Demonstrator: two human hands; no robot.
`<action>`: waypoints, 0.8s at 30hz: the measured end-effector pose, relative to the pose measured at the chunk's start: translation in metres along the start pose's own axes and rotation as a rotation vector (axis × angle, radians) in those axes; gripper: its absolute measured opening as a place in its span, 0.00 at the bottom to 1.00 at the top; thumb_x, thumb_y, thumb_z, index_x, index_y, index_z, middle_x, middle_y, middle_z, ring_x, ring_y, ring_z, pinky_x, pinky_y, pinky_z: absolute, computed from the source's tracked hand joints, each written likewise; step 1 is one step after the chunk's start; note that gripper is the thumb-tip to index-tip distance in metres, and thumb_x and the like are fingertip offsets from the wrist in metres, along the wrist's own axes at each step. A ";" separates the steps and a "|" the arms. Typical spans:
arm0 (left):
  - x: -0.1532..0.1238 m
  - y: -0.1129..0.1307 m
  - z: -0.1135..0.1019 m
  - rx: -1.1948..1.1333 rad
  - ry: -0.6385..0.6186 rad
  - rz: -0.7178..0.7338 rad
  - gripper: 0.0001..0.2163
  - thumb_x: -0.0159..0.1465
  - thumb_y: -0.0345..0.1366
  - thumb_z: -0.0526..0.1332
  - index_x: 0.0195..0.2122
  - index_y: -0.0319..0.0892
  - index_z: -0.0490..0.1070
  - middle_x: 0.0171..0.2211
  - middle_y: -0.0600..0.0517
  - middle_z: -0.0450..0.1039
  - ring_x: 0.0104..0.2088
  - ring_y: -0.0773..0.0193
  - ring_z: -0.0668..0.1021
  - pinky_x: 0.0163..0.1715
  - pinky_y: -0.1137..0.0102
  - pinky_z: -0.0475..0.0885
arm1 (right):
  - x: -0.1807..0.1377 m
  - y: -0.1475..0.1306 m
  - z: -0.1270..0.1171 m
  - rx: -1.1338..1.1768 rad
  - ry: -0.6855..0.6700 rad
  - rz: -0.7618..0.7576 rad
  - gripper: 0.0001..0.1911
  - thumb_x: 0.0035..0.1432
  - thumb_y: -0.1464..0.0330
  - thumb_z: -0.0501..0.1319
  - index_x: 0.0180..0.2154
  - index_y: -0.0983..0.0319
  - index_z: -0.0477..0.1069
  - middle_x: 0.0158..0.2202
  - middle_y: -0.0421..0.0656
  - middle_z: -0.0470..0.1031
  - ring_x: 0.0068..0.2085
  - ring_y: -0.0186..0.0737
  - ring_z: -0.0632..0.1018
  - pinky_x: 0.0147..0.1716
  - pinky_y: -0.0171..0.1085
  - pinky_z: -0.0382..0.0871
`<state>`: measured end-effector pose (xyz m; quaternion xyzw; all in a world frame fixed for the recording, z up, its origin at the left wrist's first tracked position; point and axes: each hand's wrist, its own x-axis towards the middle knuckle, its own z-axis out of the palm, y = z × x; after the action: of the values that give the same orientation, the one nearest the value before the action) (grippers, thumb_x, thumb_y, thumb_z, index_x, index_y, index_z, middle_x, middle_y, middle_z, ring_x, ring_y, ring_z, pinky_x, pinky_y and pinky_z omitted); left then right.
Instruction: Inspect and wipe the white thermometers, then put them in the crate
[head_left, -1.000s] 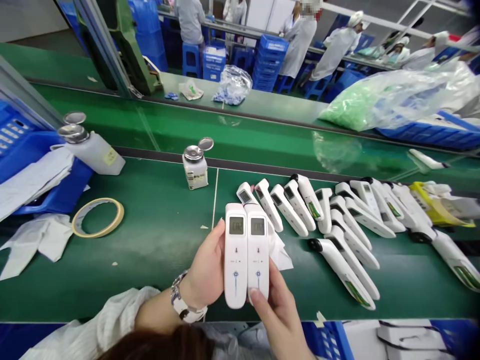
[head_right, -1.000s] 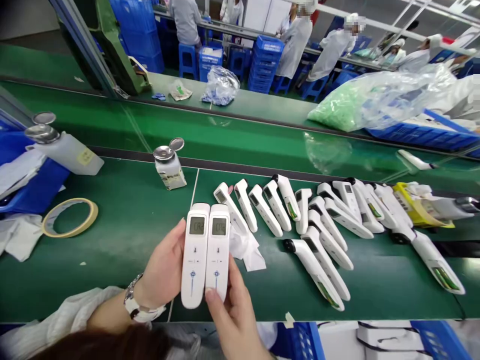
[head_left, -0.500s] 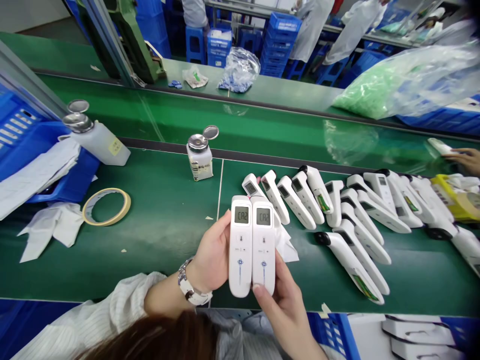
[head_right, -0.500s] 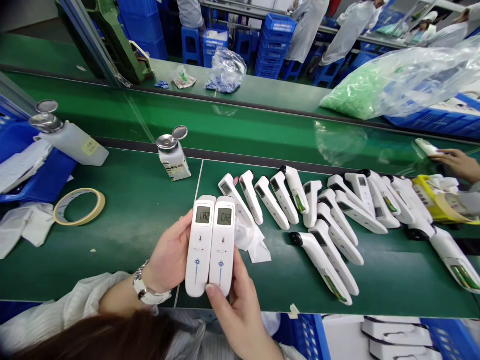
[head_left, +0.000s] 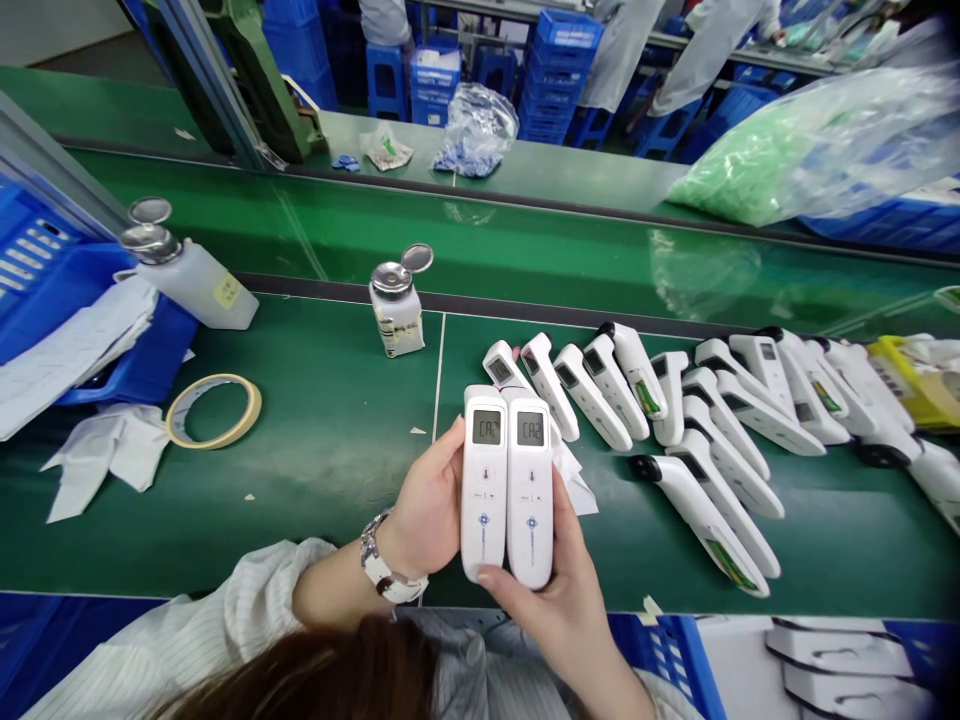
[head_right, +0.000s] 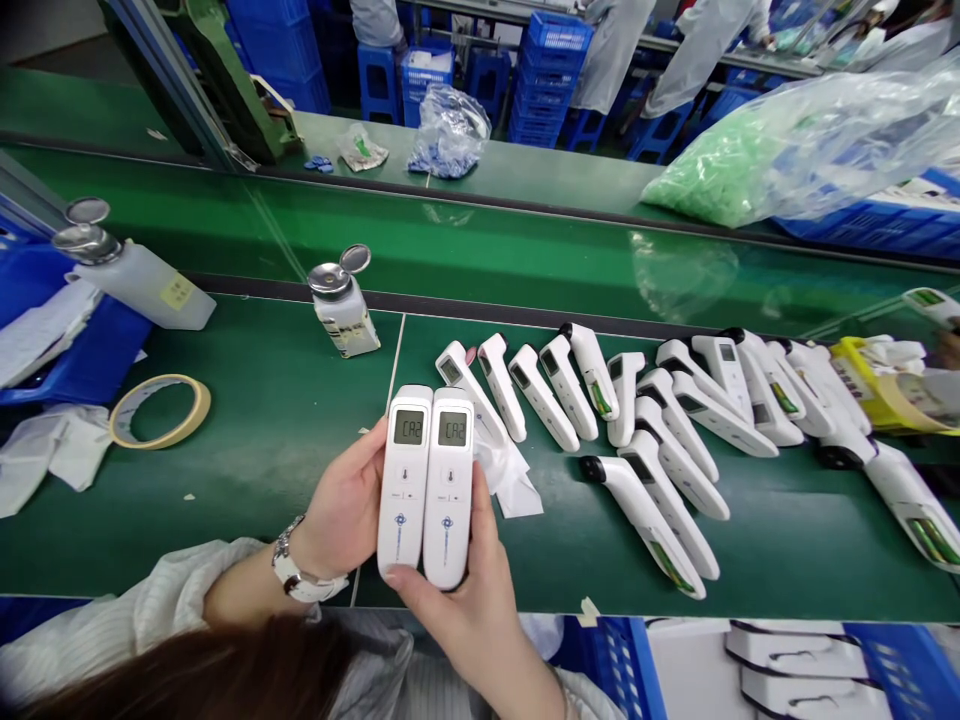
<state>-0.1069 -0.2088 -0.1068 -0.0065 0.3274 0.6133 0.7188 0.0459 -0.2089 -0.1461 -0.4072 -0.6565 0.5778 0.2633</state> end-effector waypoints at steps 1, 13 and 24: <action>0.000 -0.001 0.000 -0.002 0.008 -0.002 0.20 0.66 0.44 0.45 0.47 0.37 0.70 0.38 0.44 0.77 0.39 0.53 0.78 0.42 0.57 0.70 | 0.000 0.001 0.001 -0.008 0.029 0.005 0.50 0.48 0.65 0.68 0.64 0.53 0.39 0.61 0.49 0.59 0.57 0.53 0.67 0.46 0.46 0.73; 0.003 -0.009 -0.006 -0.096 -0.056 0.097 0.18 0.66 0.40 0.47 0.38 0.40 0.75 0.36 0.50 0.79 0.45 0.56 0.76 0.53 0.60 0.63 | 0.004 0.004 0.002 0.033 0.133 -0.048 0.27 0.61 0.63 0.55 0.60 0.50 0.49 0.63 0.40 0.55 0.61 0.43 0.60 0.53 0.40 0.66; 0.003 -0.008 -0.002 -0.110 -0.033 0.076 0.18 0.67 0.40 0.46 0.40 0.41 0.75 0.36 0.51 0.78 0.45 0.57 0.76 0.55 0.60 0.62 | 0.007 0.010 0.001 0.182 0.219 -0.029 0.20 0.65 0.61 0.49 0.57 0.53 0.60 0.61 0.40 0.61 0.62 0.43 0.59 0.62 0.48 0.51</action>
<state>-0.1006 -0.2093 -0.1127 -0.0233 0.2811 0.6572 0.6989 0.0434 -0.2035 -0.1567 -0.4326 -0.5746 0.5833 0.3774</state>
